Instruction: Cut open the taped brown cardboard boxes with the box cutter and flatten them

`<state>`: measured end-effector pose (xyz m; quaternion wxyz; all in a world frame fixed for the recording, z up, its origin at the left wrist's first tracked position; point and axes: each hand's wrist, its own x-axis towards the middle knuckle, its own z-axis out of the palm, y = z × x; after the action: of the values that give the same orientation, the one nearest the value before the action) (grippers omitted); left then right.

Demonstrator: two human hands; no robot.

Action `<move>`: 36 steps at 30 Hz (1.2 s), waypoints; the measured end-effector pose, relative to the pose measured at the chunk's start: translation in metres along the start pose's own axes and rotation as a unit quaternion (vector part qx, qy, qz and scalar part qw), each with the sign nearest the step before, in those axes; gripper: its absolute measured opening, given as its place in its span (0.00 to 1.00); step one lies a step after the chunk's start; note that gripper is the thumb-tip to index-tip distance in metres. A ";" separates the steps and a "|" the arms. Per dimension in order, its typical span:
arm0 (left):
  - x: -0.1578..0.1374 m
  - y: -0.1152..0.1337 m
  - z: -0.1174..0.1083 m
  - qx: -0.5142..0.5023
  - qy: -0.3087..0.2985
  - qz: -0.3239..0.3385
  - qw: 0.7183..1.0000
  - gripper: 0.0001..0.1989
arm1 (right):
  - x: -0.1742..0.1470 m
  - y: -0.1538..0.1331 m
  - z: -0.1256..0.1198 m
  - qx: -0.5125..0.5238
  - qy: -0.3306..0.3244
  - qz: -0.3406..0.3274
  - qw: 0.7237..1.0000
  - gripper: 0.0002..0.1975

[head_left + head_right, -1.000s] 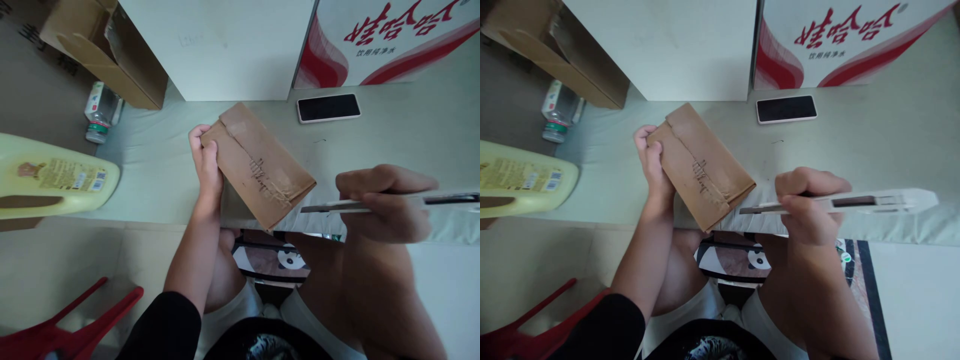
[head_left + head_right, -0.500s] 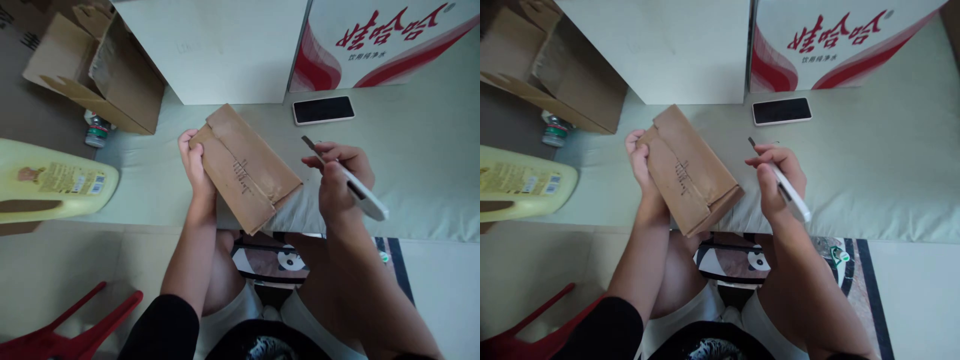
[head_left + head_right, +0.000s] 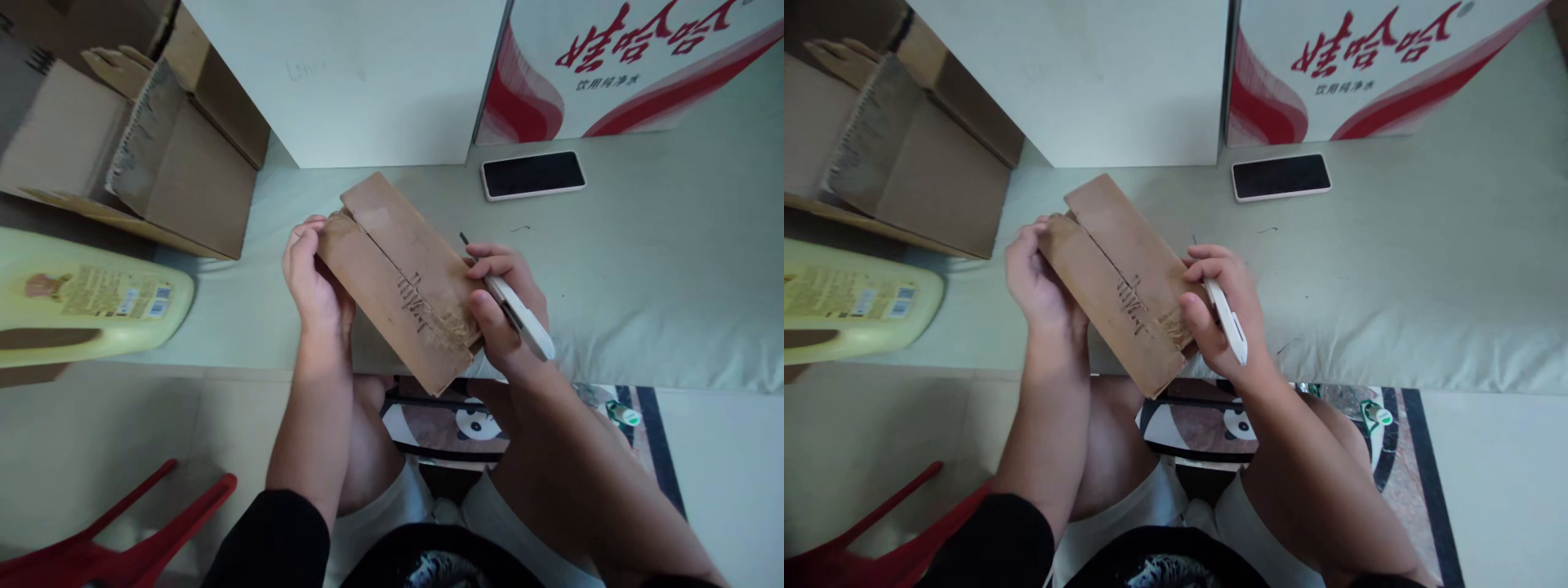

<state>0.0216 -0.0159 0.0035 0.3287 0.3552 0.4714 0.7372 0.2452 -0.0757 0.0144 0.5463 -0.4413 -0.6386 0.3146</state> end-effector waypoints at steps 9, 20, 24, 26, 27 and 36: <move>0.004 -0.009 -0.006 0.076 -0.013 0.026 0.997 0.27 | 0.012 -0.027 -0.017 0.112 0.196 -0.005 0.974 0.16; 0.003 -0.007 -0.004 0.055 -0.017 0.019 0.998 0.27 | -0.001 -0.055 -0.018 0.224 0.094 0.043 0.969 0.16; 0.004 -0.008 -0.005 0.068 -0.017 0.021 0.997 0.26 | -0.002 -0.054 -0.020 0.224 0.084 0.033 0.970 0.15; 0.004 -0.007 -0.005 0.063 -0.014 0.021 0.998 0.27 | -0.003 -0.053 -0.023 0.237 0.055 0.038 0.969 0.14; 0.004 -0.007 -0.004 0.060 -0.012 0.019 0.998 0.27 | -0.003 -0.052 -0.024 0.235 0.041 0.038 0.970 0.14; 0.001 0.000 0.002 0.042 0.000 0.002 0.999 0.30 | -0.003 -0.048 -0.025 0.219 0.031 0.033 0.975 0.13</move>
<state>0.0229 -0.0139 0.0047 0.3119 0.3699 0.5015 0.7172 0.2591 -0.0997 0.0603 0.6383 -0.3413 -0.5224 0.4508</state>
